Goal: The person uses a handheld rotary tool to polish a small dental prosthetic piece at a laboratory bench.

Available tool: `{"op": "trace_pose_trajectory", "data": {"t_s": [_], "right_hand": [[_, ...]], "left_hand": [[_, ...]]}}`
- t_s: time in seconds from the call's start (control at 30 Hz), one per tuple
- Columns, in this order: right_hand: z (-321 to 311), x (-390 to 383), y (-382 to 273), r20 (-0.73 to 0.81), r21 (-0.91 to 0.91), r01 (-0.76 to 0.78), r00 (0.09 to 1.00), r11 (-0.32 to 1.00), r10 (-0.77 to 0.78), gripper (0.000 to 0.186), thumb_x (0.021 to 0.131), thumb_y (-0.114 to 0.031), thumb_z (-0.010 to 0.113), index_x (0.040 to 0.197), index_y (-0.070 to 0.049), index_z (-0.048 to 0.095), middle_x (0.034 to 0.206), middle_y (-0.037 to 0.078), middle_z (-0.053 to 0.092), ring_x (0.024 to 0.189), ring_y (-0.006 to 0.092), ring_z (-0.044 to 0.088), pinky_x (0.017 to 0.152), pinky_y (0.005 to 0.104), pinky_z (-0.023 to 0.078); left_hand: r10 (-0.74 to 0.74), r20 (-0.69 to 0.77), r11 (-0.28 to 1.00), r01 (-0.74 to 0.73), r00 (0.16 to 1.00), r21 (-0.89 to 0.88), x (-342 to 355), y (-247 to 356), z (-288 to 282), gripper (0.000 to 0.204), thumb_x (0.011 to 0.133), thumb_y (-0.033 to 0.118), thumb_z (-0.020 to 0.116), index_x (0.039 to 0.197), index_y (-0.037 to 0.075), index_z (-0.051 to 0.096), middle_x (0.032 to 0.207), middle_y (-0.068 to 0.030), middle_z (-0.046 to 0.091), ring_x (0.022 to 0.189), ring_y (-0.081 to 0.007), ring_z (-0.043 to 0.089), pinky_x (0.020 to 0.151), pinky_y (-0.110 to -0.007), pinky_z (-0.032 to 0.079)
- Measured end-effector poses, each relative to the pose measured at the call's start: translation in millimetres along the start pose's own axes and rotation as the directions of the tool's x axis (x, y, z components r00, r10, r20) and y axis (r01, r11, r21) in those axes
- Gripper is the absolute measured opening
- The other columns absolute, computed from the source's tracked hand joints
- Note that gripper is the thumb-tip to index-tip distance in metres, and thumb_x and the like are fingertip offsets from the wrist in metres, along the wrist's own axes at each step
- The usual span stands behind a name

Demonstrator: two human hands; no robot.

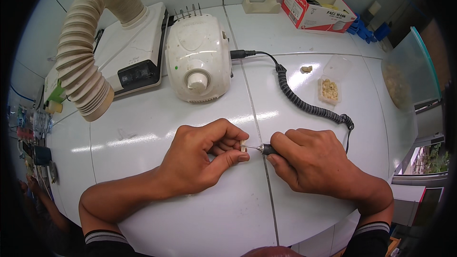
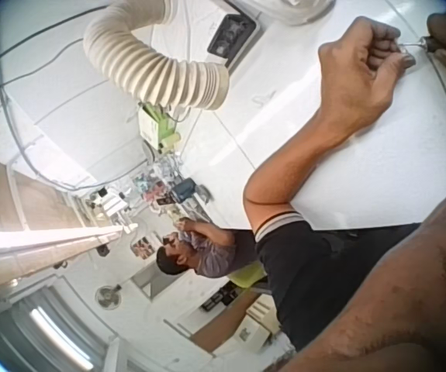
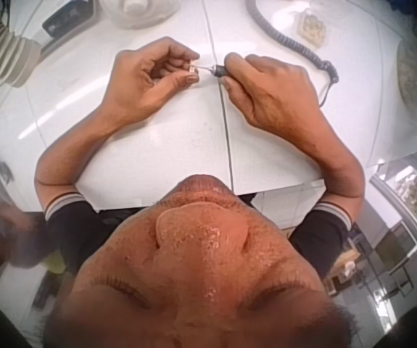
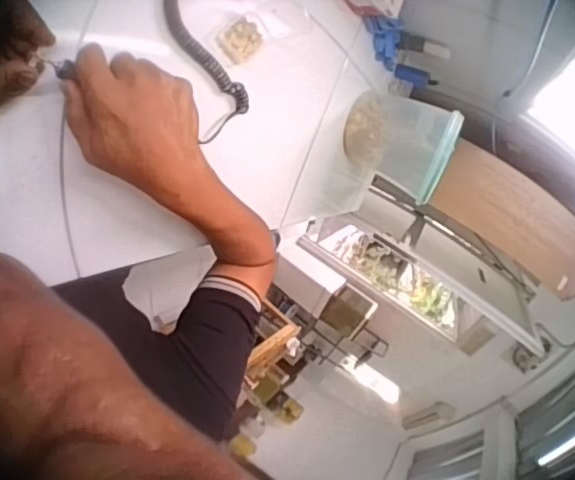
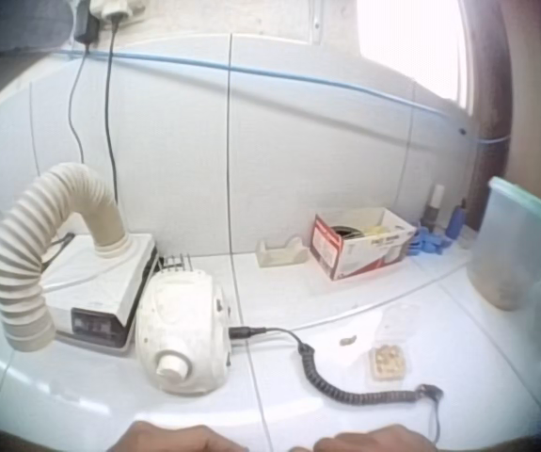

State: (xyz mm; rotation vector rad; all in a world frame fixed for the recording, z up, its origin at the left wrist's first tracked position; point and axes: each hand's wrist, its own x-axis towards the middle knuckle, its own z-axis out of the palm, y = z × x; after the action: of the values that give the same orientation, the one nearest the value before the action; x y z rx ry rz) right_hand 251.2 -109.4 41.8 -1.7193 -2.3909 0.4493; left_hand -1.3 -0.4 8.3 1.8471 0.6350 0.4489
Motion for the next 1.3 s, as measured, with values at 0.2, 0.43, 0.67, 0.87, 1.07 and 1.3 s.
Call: {"op": "trace_pose_trajectory", "data": {"t_s": [0.2, 0.43, 0.67, 0.87, 1.07, 1.3], "right_hand": [[0.2, 0.1, 0.2, 0.002, 0.000, -0.002, 1.000, 1.000, 0.002, 0.022, 0.109, -0.031, 0.071, 0.110, -0.009, 0.065, 0.075, 0.008, 0.065, 0.066, 0.0310, 0.072, 0.054, 0.0457, 0.054], [-0.2, 0.3, 0.2, 0.018, 0.000, -0.013, 1.000, 1.000, 0.013, 0.022, 0.109, -0.031, 0.071, 0.110, -0.009, 0.065, 0.075, 0.008, 0.065, 0.066, 0.0311, 0.072, 0.054, 0.0459, 0.054], [-0.3, 0.4, 0.0, 0.008, 0.000, -0.003, 1.000, 1.000, 0.003, 0.023, 0.109, -0.031, 0.071, 0.110, -0.009, 0.065, 0.075, 0.008, 0.066, 0.066, 0.0314, 0.072, 0.054, 0.0460, 0.054], [0.1, 0.2, 0.0, 0.002, -0.003, -0.001, 1.000, 1.000, 0.001, 0.023, 0.108, -0.031, 0.071, 0.109, -0.009, 0.065, 0.075, 0.009, 0.066, 0.067, 0.0316, 0.073, 0.055, 0.0460, 0.055], [-0.7, 0.7, -0.2, 0.016, -0.009, -0.003, 1.000, 1.000, 0.003, 0.023, 0.108, -0.031, 0.072, 0.110, -0.009, 0.065, 0.075, 0.009, 0.066, 0.067, 0.0317, 0.073, 0.055, 0.0457, 0.055], [-0.7, 0.5, 0.2, 0.021, -0.010, 0.001, 1.000, 1.000, -0.001, 0.024, 0.108, -0.032, 0.071, 0.111, -0.009, 0.065, 0.075, 0.009, 0.066, 0.067, 0.0314, 0.073, 0.055, 0.0455, 0.055]], "left_hand": [[0.008, 0.005, 1.000, -0.008, 1.000, 0.008, -0.1, -0.4, -0.1, 0.025, 0.102, 0.000, 0.082, 0.124, -0.008, 0.074, 0.102, -0.0142, 0.085, 0.098, -0.0167, 0.083, 0.090, -0.028, 0.066], [0.007, 0.005, 1.000, -0.007, 1.000, 0.018, 0.2, -1.0, 0.8, 0.025, 0.101, 0.000, 0.082, 0.123, -0.007, 0.074, 0.102, -0.0130, 0.085, 0.097, -0.0160, 0.083, 0.089, -0.028, 0.066], [0.012, 0.002, 1.000, -0.012, 1.000, 0.024, 0.0, 0.0, 0.4, 0.025, 0.101, 0.001, 0.083, 0.123, -0.007, 0.074, 0.101, -0.0126, 0.085, 0.096, -0.0158, 0.083, 0.088, -0.028, 0.065], [0.014, 0.006, 1.000, -0.014, 1.000, 0.025, 0.4, 0.2, 0.2, 0.024, 0.101, 0.001, 0.082, 0.123, -0.007, 0.074, 0.100, -0.0125, 0.085, 0.096, -0.0158, 0.083, 0.088, -0.028, 0.065], [0.021, 0.004, 1.000, -0.021, 1.000, 0.020, 0.2, -0.4, 0.3, 0.024, 0.101, 0.001, 0.082, 0.123, -0.006, 0.074, 0.100, -0.0124, 0.084, 0.095, -0.0155, 0.082, 0.087, -0.028, 0.065], [0.025, 0.006, 0.999, -0.025, 1.000, 0.031, 0.1, -0.1, 0.3, 0.024, 0.101, 0.001, 0.083, 0.122, -0.006, 0.074, 0.099, -0.0119, 0.084, 0.095, -0.0150, 0.082, 0.087, -0.028, 0.065]]}}
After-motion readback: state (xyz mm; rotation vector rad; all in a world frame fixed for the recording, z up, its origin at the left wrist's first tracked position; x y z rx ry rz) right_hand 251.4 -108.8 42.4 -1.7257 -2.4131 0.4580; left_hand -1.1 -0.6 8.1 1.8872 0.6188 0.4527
